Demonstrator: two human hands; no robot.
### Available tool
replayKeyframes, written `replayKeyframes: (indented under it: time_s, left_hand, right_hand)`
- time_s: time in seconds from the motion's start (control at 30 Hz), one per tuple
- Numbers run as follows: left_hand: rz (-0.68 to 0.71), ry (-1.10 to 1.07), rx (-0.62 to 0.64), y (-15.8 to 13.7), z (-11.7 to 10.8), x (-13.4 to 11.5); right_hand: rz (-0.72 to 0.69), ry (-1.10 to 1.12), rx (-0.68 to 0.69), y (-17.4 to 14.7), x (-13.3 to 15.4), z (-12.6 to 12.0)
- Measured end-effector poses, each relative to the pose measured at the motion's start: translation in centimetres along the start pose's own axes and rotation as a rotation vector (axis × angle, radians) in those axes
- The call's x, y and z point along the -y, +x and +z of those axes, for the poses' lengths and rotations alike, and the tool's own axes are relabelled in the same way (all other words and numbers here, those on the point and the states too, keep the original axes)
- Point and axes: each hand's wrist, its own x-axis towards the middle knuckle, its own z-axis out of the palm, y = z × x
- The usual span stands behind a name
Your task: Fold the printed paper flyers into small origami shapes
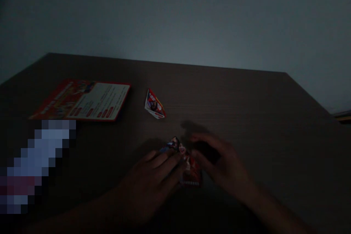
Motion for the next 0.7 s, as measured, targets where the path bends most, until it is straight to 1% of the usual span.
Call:
replayKeyframes:
  time_s: [0.03,0.1,0.13,0.17,0.23,0.3,0.37,0.47,0.53,0.63,0.7]
  left_hand:
    - [0.006,-0.009,-0.013,0.0,-0.1,0.1]
    - [0.015,-0.047,-0.045,0.0,-0.3,0.3]
    - [0.017,-0.072,-0.053,-0.1,-0.4,0.4]
    - [0.014,-0.1,-0.053,-0.1,-0.5,0.5]
    - [-0.003,-0.155,-0.04,-0.2,-0.7,0.6]
    - [-0.019,-0.199,-0.049,-0.4,-0.9,0.7]
    - [-0.02,-0.222,-0.098,-0.6,-1.3,0.8]
    - [-0.04,-0.184,-0.165,-1.1,-1.8,1.0]
    - [-0.073,-0.138,-0.173,-1.5,-2.0,1.2]
    - [-0.146,-0.131,-0.124,-1.9,-2.0,1.4]
    - [-0.152,-0.149,-0.091,-1.9,-1.9,1.4]
  right_hand:
    - [-0.015,0.003,0.076,-0.4,0.3,-0.4]
    - [-0.1,-0.021,0.248,-1.1,0.9,-1.1]
    - [-0.162,-0.051,0.298,-1.4,1.1,-1.3]
    - [-0.214,-0.096,0.316,-1.6,1.2,-1.4]
    - [-0.248,-0.201,0.356,-2.0,1.2,-1.3]
    - [-0.293,-0.264,0.35,-2.0,1.2,-1.0]
    - [-0.333,-0.285,0.334,-1.9,1.3,-0.7]
    - [-0.38,-0.303,0.325,-1.7,1.5,-0.7]
    - [-0.407,-0.319,0.315,-1.6,1.6,-0.8]
    - [-0.42,-0.339,0.301,-1.6,1.6,-0.9]
    - [-0.436,-0.355,0.302,-1.6,1.6,-0.9]
